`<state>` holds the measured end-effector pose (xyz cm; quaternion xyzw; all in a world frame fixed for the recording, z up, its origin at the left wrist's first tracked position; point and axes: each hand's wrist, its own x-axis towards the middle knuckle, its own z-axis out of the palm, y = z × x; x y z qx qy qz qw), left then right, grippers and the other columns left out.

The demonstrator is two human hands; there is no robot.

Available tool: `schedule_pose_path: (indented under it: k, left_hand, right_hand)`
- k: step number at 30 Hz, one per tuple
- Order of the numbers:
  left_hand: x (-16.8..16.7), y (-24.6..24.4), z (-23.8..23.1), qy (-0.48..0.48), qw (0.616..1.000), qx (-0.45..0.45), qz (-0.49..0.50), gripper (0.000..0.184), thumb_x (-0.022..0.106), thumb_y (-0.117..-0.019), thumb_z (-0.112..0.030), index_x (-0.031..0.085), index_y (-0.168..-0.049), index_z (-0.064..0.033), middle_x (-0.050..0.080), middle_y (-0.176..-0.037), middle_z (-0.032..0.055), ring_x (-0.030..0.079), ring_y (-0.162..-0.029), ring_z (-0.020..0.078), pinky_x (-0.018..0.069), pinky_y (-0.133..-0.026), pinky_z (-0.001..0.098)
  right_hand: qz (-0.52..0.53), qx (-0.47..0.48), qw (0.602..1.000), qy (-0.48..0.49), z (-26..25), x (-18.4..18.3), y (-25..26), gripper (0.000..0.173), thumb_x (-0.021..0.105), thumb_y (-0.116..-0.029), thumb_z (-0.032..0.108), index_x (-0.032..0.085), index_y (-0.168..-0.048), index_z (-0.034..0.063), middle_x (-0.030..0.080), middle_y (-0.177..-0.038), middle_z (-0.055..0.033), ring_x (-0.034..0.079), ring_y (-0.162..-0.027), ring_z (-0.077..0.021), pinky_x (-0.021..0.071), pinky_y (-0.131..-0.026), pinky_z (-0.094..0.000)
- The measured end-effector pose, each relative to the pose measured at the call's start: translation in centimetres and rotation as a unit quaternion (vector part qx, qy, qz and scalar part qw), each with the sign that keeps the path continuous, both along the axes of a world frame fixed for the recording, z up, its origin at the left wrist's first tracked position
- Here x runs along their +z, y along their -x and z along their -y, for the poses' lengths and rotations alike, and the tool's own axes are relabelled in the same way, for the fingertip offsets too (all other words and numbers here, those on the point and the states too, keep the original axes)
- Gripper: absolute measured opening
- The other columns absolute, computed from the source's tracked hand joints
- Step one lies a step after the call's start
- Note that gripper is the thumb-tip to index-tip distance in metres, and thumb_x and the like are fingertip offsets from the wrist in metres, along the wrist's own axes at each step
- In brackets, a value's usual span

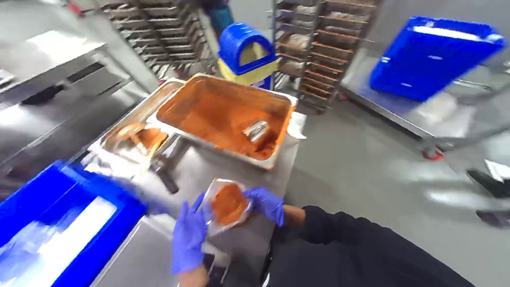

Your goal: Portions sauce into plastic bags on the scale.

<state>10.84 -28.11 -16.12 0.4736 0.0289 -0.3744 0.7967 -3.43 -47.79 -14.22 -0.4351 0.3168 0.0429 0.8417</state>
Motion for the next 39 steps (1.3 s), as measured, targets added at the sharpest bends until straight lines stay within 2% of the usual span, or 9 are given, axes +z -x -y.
schedule_pose_path:
  k: [9, 14, 18, 23, 27, 30, 32, 35, 39]
  left_hand:
    - [2.1, -0.7, 1.7, -0.174, 0.984, -0.022, 0.021, 0.067, 0.011, -0.1090, -0.051, 0.059, -0.126, -0.0066, 0.075, -0.078, 0.0026, 0.072, -0.065, 0.0098, 0.0602, -0.061, 0.0248]
    - [1.7, -0.6, 1.9, -0.162, 0.986, -0.009, 0.022, 0.063, 0.014, -0.1099, -0.046, 0.061, -0.122, -0.0067, 0.074, -0.075, 0.0015, 0.069, -0.059, 0.0082, 0.0580, -0.055, 0.0228]
    - [1.8, -0.2, 1.4, -0.091, 0.995, 0.041, -0.002, 0.060, 0.018, -0.1099, -0.045, 0.059, -0.127, -0.0057, 0.074, -0.086, 0.0027, 0.069, -0.066, 0.0086, 0.0588, -0.061, 0.0237]
    - [7.4, 0.9, 0.6, -0.035, 0.992, 0.116, -0.027, 0.071, 0.012, -0.1086, -0.053, 0.057, -0.129, -0.0013, 0.072, -0.084, 0.0078, 0.067, -0.061, 0.0109, 0.0574, -0.056, 0.0237]
    - [12.8, 3.2, -1.9, 0.044, 0.987, 0.153, -0.027, 0.083, 0.007, -0.1059, -0.059, 0.056, -0.134, 0.0007, 0.072, -0.087, 0.0112, 0.070, -0.068, 0.0145, 0.0595, -0.065, 0.0267]
    - [16.9, 5.0, -3.6, 0.088, 0.978, 0.188, 0.009, 0.085, 0.001, -0.1045, -0.060, 0.055, -0.133, 0.0000, 0.073, -0.088, 0.0118, 0.072, -0.073, 0.0159, 0.0607, -0.070, 0.0276]
    - [18.9, 6.3, -5.2, 0.098, 0.968, 0.226, 0.038, 0.088, -0.001, -0.1034, -0.061, 0.055, -0.134, -0.0006, 0.071, -0.095, 0.0133, 0.070, -0.076, 0.0168, 0.0595, -0.072, 0.0286]
    - [20.5, 7.9, -8.3, 0.084, 0.948, 0.291, 0.097, 0.089, 0.000, -0.1027, -0.064, 0.057, -0.133, -0.0022, 0.070, -0.102, 0.0135, 0.068, -0.078, 0.0165, 0.0583, -0.074, 0.0290]
    - [21.1, 9.9, -12.7, 0.022, 0.911, 0.380, 0.162, 0.084, 0.001, -0.1046, -0.059, 0.060, -0.132, -0.0053, 0.072, -0.106, 0.0102, 0.070, -0.081, 0.0148, 0.0594, -0.072, 0.0278]
  right_hand:
    - [-0.021, -0.005, 1.000, 0.004, 0.2, -0.1, -0.1, 0.024, 0.060, -0.1034, 0.022, 0.058, -0.113, 0.0000, 0.062, -0.094, -0.0079, 0.061, -0.081, -0.0145, 0.0543, -0.075, -0.0339]
    - [-0.026, -0.001, 1.000, -0.010, 0.2, -0.5, -0.6, 0.022, 0.061, -0.1020, 0.021, 0.058, -0.112, 0.0017, 0.063, -0.093, -0.0073, 0.063, -0.080, -0.0149, 0.0552, -0.073, -0.0338]
    - [-0.011, 0.015, 0.999, -0.027, 0.5, 0.8, -0.5, 0.016, 0.057, -0.1031, 0.019, 0.063, -0.105, 0.0049, 0.065, -0.088, -0.0040, 0.064, -0.078, -0.0130, 0.0559, -0.072, -0.0324]
    - [0.106, 0.059, 0.991, -0.055, 2.1, 7.9, 0.2, 0.035, 0.033, -0.1088, 0.020, 0.065, -0.095, 0.0135, 0.068, -0.076, 0.0038, 0.064, -0.067, -0.0043, 0.0547, -0.062, -0.0217]
    - [0.203, 0.074, 0.975, -0.062, 2.8, 12.5, -0.7, 0.036, 0.039, -0.1009, 0.022, 0.072, -0.087, 0.0192, 0.071, -0.078, 0.0029, 0.066, -0.068, -0.0051, 0.0559, -0.063, -0.0227]
    - [0.272, 0.119, 0.954, -0.047, 2.8, 15.7, -2.1, 0.029, 0.049, -0.0978, 0.031, 0.075, -0.095, 0.0188, 0.076, -0.090, -0.0010, 0.071, -0.080, -0.0097, 0.0607, -0.071, -0.0279]
    - [0.307, 0.162, 0.938, -0.010, 1.8, 17.6, -3.7, 0.027, 0.057, -0.0956, 0.038, 0.075, -0.096, 0.0192, 0.076, -0.090, -0.0008, 0.072, -0.081, -0.0099, 0.0615, -0.073, -0.0290]
    - [0.328, 0.238, 0.914, 0.005, -1.4, 19.8, -6.6, 0.032, 0.045, -0.1000, 0.037, 0.071, -0.092, 0.0211, 0.072, -0.083, 0.0025, 0.069, -0.076, -0.0066, 0.0593, -0.068, -0.0258]
    - [0.321, 0.343, 0.881, -0.061, -7.0, 20.3, -10.4, 0.040, 0.031, -0.1066, 0.033, 0.066, -0.094, 0.0193, 0.069, -0.080, 0.0036, 0.066, -0.070, -0.0047, 0.0571, -0.062, -0.0225]
